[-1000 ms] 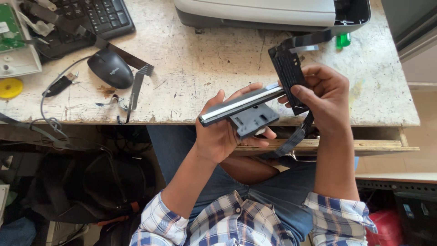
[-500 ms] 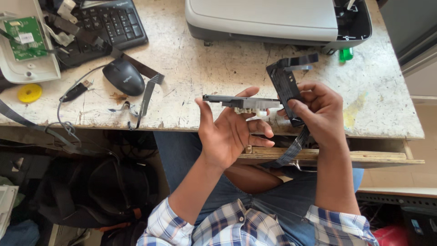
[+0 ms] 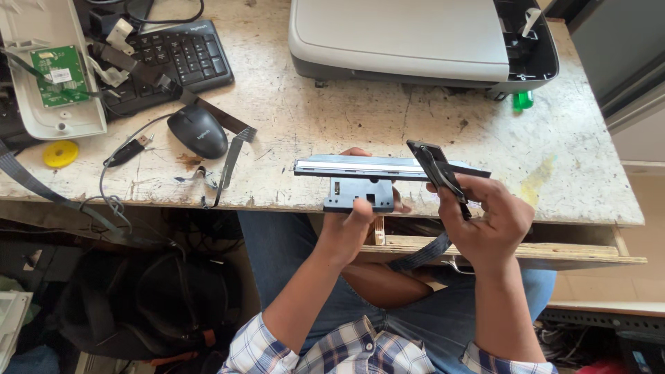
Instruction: The person removes a ribbon cable from a black plastic housing and then attaches the housing to a larger electronic component with a circuit board. The person aligns and secures the parts together by hand.
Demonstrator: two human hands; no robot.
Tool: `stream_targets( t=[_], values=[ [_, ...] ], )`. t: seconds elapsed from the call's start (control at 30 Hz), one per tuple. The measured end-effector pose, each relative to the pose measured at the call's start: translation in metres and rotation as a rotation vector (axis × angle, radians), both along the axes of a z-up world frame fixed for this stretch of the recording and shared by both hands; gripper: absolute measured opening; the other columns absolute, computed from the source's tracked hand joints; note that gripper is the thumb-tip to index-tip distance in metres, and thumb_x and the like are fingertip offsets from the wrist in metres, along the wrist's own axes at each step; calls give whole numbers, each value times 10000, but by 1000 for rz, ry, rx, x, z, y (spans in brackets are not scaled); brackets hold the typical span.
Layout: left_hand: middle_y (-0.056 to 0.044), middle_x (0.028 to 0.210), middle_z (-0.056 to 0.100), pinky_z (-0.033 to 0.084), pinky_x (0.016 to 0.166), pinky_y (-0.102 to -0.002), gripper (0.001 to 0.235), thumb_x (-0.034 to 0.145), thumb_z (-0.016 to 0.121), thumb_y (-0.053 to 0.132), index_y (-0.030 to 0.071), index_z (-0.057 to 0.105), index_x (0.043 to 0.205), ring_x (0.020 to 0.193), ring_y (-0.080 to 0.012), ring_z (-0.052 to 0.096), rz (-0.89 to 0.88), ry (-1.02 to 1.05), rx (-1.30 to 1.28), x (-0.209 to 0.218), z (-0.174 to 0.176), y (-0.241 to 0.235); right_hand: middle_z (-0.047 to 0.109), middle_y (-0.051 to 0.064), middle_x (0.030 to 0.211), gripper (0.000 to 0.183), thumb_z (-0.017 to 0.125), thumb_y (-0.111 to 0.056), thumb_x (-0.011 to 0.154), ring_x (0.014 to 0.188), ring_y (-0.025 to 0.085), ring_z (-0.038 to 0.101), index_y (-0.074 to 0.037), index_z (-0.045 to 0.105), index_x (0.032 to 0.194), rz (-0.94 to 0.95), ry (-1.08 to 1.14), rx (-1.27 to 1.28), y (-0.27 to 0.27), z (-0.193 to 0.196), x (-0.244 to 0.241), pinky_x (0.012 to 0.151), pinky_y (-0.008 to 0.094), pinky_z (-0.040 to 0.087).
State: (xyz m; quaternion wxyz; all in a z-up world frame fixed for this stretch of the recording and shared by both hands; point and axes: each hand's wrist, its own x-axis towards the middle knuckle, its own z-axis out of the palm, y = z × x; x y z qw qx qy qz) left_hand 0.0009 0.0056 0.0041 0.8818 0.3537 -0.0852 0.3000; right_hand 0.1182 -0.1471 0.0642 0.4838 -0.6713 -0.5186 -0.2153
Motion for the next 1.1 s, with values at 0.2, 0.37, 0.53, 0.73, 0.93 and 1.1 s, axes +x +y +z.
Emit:
stream_targets(
  t=[0.2, 0.37, 0.53, 0.73, 0.93, 1.1],
  values=[
    [-20, 1244, 578, 635, 888, -377, 874, 678, 967, 392, 81, 477, 1331, 1117, -195, 666, 130, 69, 133, -1, 12, 11, 745, 168, 971, 214, 755, -28, 954, 886, 208, 779, 66, 657, 1120, 105, 117, 44, -10, 2, 9, 659, 234, 619],
    [-43, 1348, 590, 507, 1145, -351, 1015, 750, 784, 666, 51, 469, 1494, 1311, -158, 577, 218, 23, 214, 4, 14, 29, 743, 196, 1061, 115, 719, -10, 1022, 860, 224, 792, 24, 666, 1119, 261, 352, 197, -25, 13, 33, 662, 289, 616],
    [-48, 1326, 604, 491, 1130, -384, 1217, 705, 576, 854, 88, 294, 1609, 1267, -163, 589, 315, 83, 273, 12, 23, 36, 729, 175, 1016, 105, 725, 17, 1062, 870, 229, 772, 29, 649, 1133, 255, 481, 231, -52, 36, 49, 775, 330, 625],
    [-72, 1071, 660, 517, 943, -345, 1183, 824, 308, 919, 55, 348, 1630, 1011, -154, 613, 186, -2, 60, 16, 26, 37, 733, 172, 968, 96, 710, 35, 1046, 804, 234, 757, 43, 653, 1122, 303, 702, 352, -54, 18, 67, 723, 320, 645],
    [-91, 1015, 672, 536, 920, -335, 1018, 995, 265, 804, 4, 398, 1612, 965, -161, 627, 40, -95, 46, 15, 31, 36, 739, 144, 988, 209, 714, 42, 952, 839, 215, 759, 26, 688, 1159, 219, 909, 322, -39, -6, 62, 774, 335, 646],
    [-122, 1186, 714, 560, 877, -348, 869, 1034, 293, 657, -61, 484, 1486, 1054, -204, 668, 22, -13, -123, 15, 38, 27, 753, 120, 980, 287, 740, 73, 901, 860, 128, 723, -46, 681, 1156, 207, 945, 243, -27, -3, 47, 815, 239, 568]
  ],
)
